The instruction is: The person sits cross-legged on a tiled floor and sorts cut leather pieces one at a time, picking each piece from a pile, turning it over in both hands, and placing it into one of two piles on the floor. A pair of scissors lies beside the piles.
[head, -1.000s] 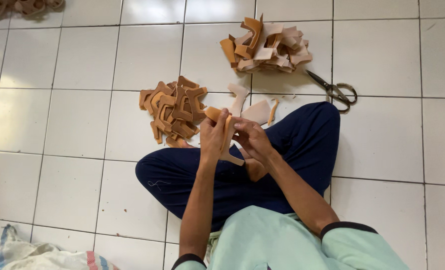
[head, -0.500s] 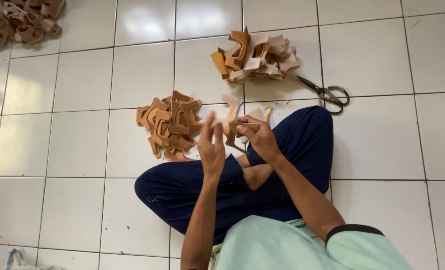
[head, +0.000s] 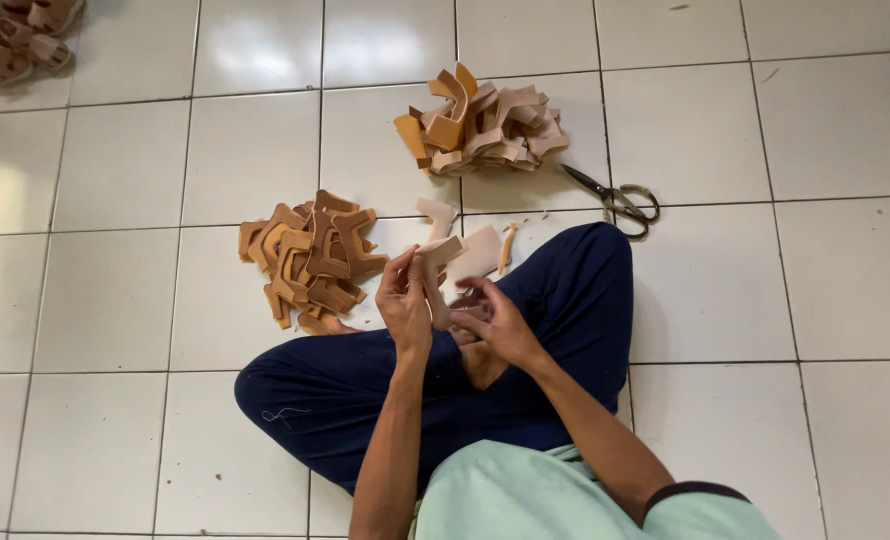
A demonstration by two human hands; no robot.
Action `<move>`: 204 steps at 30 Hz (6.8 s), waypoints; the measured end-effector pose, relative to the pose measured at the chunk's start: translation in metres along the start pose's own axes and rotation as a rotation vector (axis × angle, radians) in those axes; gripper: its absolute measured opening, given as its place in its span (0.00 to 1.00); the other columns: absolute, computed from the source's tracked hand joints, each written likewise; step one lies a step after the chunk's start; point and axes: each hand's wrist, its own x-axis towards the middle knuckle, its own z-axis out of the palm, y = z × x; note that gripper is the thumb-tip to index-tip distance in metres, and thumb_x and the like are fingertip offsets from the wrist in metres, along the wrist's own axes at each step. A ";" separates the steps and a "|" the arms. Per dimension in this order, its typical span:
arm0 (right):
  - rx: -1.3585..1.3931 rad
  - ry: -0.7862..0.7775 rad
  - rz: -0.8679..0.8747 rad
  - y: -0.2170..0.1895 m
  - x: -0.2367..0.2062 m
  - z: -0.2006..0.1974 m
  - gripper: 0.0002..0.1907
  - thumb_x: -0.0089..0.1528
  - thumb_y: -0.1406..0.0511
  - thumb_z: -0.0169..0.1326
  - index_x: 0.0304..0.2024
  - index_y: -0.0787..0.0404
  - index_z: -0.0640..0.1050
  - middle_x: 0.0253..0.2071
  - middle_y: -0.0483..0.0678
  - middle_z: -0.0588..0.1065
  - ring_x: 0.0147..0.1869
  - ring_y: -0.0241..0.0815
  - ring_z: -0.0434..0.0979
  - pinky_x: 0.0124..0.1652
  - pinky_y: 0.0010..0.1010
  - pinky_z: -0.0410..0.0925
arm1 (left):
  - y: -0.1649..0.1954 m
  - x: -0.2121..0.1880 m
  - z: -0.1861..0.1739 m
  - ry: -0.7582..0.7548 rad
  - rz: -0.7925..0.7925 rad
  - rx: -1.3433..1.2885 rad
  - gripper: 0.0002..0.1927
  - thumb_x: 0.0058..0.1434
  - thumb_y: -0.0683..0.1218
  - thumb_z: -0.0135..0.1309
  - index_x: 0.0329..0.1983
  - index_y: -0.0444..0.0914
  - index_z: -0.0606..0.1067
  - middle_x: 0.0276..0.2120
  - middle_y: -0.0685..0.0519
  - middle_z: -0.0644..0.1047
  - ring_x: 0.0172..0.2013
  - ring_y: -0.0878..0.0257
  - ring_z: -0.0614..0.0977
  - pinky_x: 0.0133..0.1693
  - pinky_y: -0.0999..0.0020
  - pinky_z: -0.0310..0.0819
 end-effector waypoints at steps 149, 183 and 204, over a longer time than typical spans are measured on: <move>-0.772 0.387 -0.366 -0.074 0.087 -0.035 0.22 0.60 0.65 0.62 0.57 0.61 0.78 0.47 0.53 0.82 0.45 0.40 0.83 0.44 0.30 0.73 | -0.056 0.051 -0.032 -0.002 -0.023 0.372 0.18 0.71 0.52 0.51 0.56 0.34 0.74 0.49 0.49 0.80 0.49 0.62 0.82 0.49 0.68 0.78; -0.318 0.156 -0.377 -0.052 0.021 0.030 0.15 0.65 0.67 0.57 0.55 0.60 0.78 0.49 0.45 0.79 0.50 0.34 0.81 0.46 0.24 0.76 | 0.024 -0.033 -0.006 -0.169 0.169 0.389 0.21 0.70 0.40 0.53 0.65 0.29 0.70 0.52 0.43 0.81 0.52 0.59 0.83 0.53 0.68 0.78; 0.194 -0.008 0.055 -0.035 0.044 0.020 0.16 0.70 0.57 0.59 0.42 0.66 0.77 0.35 0.44 0.75 0.35 0.31 0.72 0.34 0.22 0.68 | -0.001 -0.037 -0.034 -0.176 -0.468 -0.494 0.17 0.70 0.49 0.51 0.57 0.36 0.74 0.51 0.54 0.76 0.56 0.62 0.73 0.63 0.60 0.63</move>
